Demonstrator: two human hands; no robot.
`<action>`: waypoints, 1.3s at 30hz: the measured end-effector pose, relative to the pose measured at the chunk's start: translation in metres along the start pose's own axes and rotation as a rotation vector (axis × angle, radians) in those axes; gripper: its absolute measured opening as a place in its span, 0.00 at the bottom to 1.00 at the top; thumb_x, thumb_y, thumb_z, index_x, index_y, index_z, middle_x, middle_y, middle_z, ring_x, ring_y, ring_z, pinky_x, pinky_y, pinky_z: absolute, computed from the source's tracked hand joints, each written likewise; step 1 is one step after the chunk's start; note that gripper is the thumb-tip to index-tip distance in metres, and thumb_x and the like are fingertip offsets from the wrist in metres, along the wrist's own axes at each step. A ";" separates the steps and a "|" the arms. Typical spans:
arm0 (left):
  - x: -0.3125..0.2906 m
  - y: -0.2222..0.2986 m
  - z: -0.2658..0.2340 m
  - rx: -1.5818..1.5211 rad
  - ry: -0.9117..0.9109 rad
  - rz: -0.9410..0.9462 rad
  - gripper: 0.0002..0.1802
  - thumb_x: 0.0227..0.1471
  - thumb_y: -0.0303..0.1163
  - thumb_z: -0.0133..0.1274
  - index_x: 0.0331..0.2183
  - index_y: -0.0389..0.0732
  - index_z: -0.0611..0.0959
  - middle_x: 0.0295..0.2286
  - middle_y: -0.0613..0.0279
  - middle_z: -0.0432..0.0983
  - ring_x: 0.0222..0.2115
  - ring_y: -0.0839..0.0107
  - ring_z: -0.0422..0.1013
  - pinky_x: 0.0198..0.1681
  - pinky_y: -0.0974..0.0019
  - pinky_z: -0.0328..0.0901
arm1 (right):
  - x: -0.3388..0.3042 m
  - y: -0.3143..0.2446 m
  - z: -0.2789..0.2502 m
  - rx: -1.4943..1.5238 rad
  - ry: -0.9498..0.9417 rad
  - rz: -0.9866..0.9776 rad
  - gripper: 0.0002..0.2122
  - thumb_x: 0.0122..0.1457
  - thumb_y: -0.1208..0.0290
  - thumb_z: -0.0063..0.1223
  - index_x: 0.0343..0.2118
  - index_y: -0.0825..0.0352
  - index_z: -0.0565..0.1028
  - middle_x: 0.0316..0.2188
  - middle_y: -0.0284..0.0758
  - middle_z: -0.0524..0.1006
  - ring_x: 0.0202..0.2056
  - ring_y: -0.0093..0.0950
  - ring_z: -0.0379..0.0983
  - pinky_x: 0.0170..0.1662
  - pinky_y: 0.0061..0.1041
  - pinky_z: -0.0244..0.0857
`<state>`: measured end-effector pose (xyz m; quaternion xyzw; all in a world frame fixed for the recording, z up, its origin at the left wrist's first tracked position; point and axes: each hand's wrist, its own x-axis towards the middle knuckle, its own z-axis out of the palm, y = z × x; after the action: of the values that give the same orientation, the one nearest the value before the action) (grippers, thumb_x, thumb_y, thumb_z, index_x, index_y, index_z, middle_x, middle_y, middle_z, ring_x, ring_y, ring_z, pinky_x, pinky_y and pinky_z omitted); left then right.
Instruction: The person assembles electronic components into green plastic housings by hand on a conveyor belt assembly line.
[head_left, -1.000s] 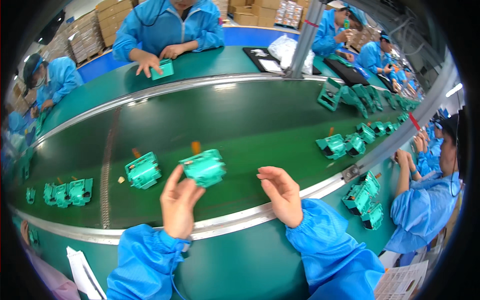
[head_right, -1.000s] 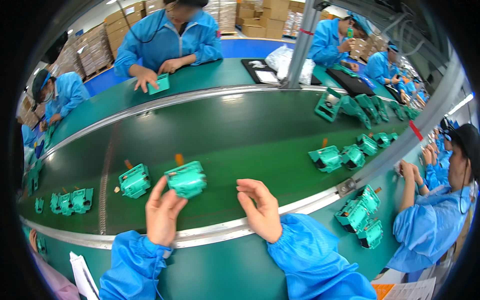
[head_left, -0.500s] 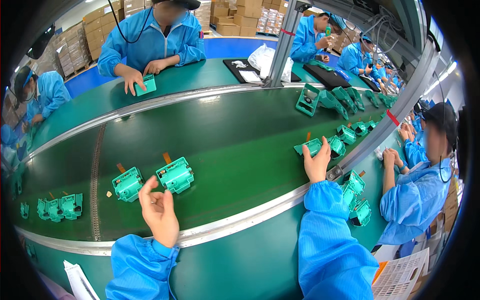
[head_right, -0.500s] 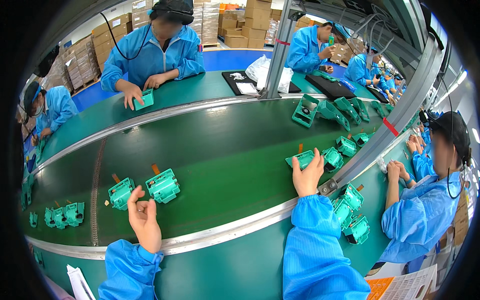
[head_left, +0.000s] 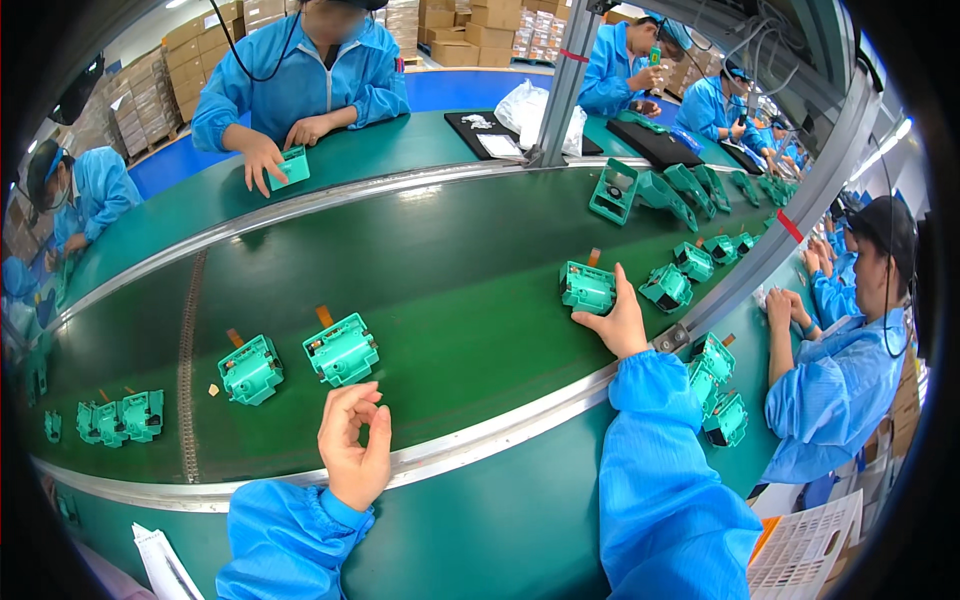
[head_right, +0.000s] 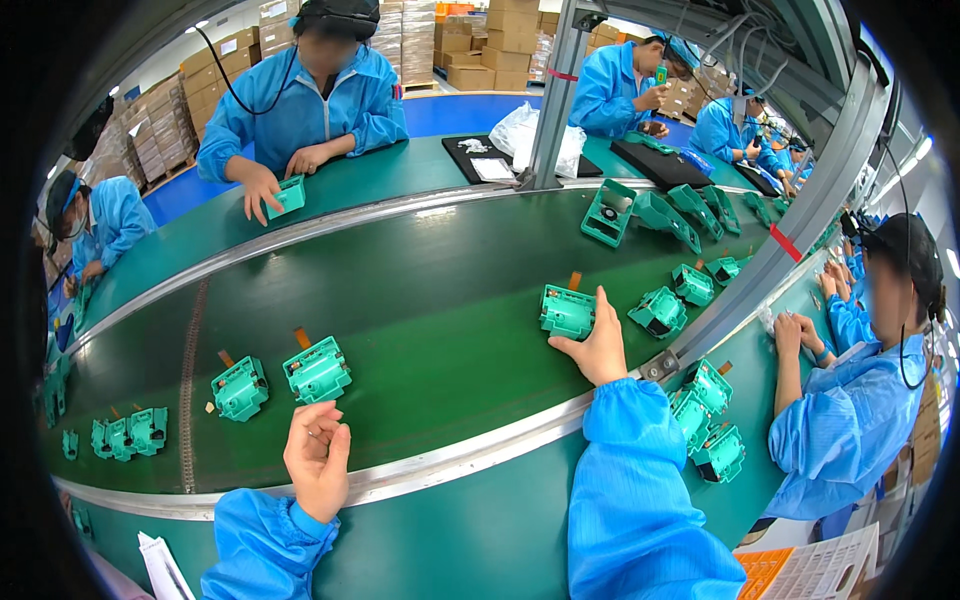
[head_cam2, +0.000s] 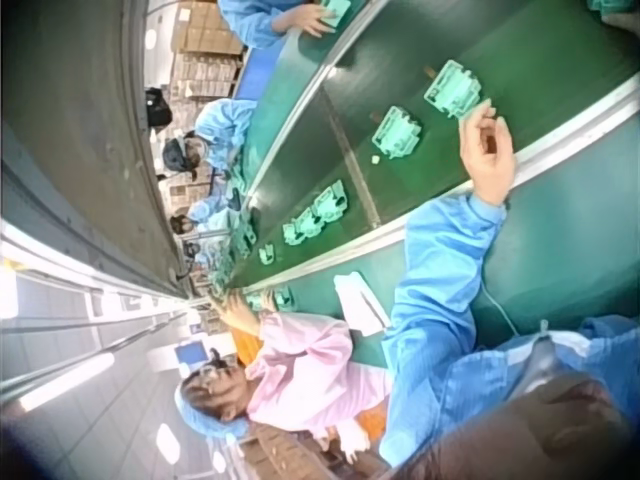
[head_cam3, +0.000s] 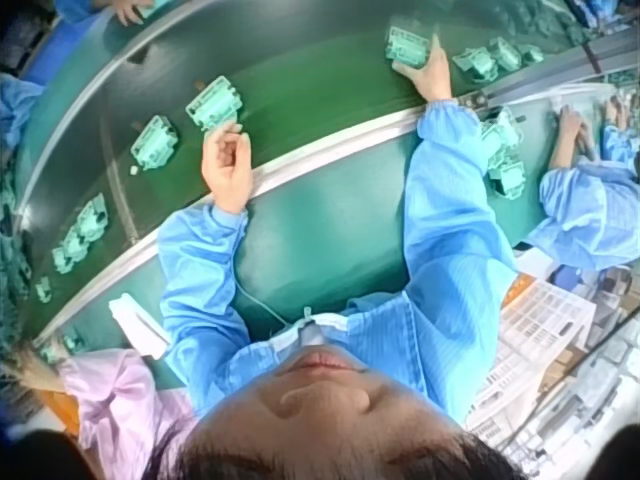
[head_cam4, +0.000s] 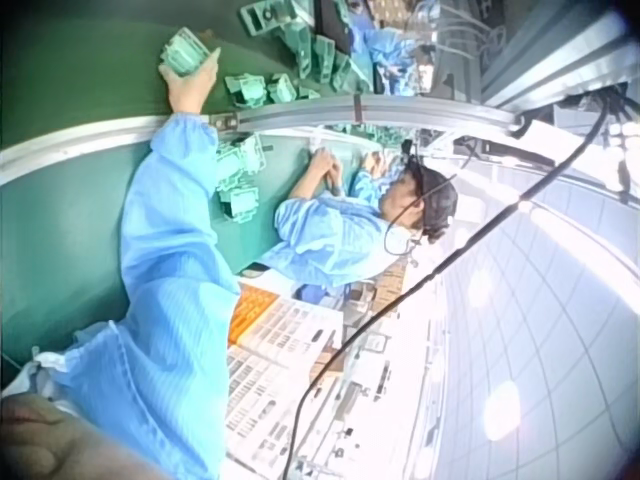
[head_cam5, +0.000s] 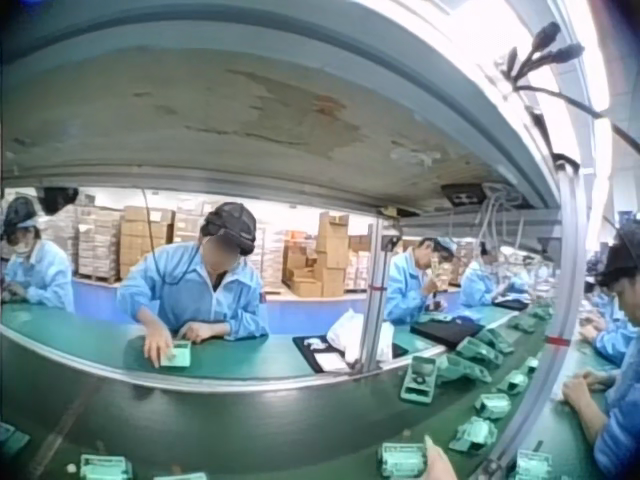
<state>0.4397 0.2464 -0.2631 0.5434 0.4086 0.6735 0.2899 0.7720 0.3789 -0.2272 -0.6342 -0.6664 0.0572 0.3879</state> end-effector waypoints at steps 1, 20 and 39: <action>-0.001 0.002 0.001 0.020 -0.032 0.008 0.16 0.45 0.16 0.47 0.40 0.35 0.70 0.31 0.63 0.62 0.27 0.80 0.61 0.30 0.77 0.59 | 0.000 0.001 -0.001 0.000 0.000 0.001 0.46 0.31 0.67 0.67 0.54 0.74 0.52 0.50 0.47 0.57 0.48 0.42 0.60 0.51 0.31 0.56; 0.002 0.005 0.009 -0.501 -0.297 -0.377 0.30 0.49 0.26 0.46 0.53 0.36 0.56 0.45 0.51 0.61 0.41 0.62 0.66 0.44 0.60 0.64 | -0.062 -0.112 0.013 0.310 -0.333 -0.498 0.30 0.32 0.77 0.62 0.44 0.69 0.65 0.41 0.41 0.63 0.44 0.36 0.61 0.48 0.29 0.57; 0.007 0.004 0.009 -0.717 -0.232 -0.543 0.33 0.45 0.17 0.48 0.53 0.35 0.57 0.41 0.51 0.68 0.39 0.68 0.68 0.41 0.65 0.66 | -0.090 -0.123 0.031 1.622 -0.854 0.359 0.25 0.52 0.75 0.49 0.53 0.70 0.56 0.48 0.38 0.62 0.49 0.29 0.61 0.50 0.30 0.56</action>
<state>0.4470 0.2520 -0.2556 0.3540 0.2421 0.6067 0.6693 0.6456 0.2890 -0.2188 -0.1880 -0.4010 0.7922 0.4198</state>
